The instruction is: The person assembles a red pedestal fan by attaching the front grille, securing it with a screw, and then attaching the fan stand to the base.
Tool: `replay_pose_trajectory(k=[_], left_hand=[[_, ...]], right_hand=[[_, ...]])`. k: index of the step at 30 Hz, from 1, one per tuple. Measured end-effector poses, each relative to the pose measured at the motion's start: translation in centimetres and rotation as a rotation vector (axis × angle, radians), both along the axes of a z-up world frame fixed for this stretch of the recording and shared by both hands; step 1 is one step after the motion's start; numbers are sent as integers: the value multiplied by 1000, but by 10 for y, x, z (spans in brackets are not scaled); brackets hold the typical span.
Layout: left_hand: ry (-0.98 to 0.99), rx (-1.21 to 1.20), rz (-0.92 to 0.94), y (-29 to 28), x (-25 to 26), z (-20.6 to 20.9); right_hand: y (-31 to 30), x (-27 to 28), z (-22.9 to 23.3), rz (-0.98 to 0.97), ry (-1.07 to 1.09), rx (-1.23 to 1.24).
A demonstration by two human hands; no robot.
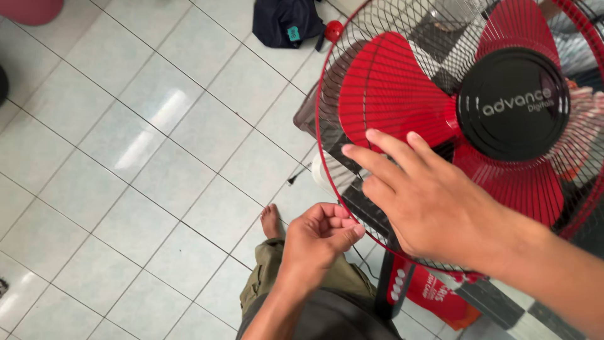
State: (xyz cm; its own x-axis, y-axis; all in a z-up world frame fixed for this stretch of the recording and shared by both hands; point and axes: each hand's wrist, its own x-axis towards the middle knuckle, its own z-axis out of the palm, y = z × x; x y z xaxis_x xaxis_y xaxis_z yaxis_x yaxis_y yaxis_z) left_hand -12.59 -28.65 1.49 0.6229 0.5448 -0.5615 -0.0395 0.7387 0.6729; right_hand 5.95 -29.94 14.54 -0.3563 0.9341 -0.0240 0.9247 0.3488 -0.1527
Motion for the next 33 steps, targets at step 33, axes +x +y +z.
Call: replay_pose_trajectory(k=[33], left_hand=[[296,-295,-282,-94,50,39]], right_hand=[[-50,82,47,-333,676,-3]])
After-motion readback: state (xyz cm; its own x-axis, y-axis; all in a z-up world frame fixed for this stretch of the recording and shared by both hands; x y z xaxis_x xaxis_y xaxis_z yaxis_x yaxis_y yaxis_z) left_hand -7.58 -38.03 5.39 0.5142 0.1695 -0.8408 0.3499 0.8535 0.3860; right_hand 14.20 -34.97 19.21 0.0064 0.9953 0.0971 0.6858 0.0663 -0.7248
